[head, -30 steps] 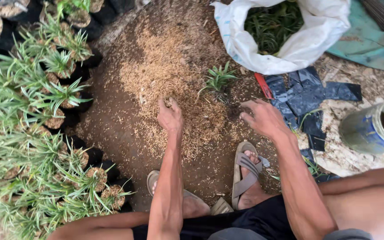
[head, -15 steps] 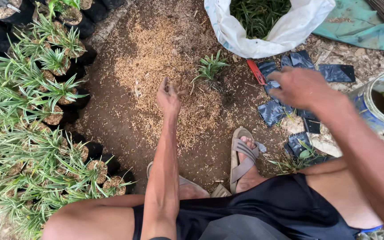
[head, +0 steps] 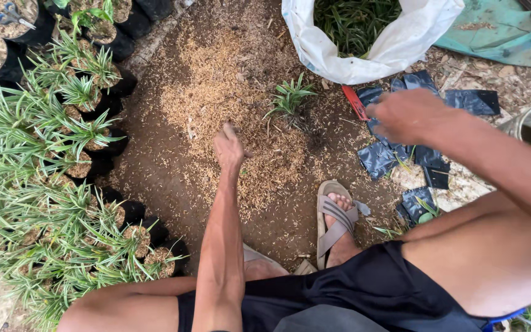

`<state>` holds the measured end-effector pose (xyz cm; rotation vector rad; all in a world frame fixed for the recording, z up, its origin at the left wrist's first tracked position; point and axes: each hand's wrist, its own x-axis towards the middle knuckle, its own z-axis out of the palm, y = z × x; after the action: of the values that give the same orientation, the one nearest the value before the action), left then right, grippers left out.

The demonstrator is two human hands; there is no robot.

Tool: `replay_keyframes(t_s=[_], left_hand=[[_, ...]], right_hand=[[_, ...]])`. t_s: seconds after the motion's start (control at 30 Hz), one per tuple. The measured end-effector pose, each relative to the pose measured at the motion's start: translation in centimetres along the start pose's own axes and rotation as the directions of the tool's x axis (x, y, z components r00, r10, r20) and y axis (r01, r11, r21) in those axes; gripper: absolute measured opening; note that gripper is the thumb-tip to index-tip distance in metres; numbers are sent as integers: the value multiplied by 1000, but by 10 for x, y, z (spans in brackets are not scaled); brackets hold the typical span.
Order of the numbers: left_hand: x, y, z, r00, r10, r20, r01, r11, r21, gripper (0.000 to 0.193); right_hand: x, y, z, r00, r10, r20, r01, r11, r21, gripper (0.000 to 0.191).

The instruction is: The person prepares a black plastic nursery bag, fills it with soil and wood shavings, places a small variegated plant inside, and firms the medium around the roots. The finished potted plant is set aside with others.

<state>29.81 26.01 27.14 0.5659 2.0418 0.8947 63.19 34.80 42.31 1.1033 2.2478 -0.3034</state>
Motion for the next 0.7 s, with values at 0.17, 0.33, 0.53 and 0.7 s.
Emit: replay_keyframes(t_s=[0.17,0.33,0.53,0.7], left_hand=[[9,-3,5,984,93,-154,-95,995,-2,52],[29,-3,10,871,364,-330,-187,867,462,43],[36,8,20,918,356,-174,-217,818,533,61],[45,-18,17,834,517,-190,-355,768,532,54]], right_hand=[[89,-35,47,977,-70,199,78,996,-33,33],[177,-82,84,975,180,-128,-84,838,539,49],[232,-120,87,798,539,-270,-140,602,786,50],[238,-98,100,850,513,-119,-216,547,809,48]])
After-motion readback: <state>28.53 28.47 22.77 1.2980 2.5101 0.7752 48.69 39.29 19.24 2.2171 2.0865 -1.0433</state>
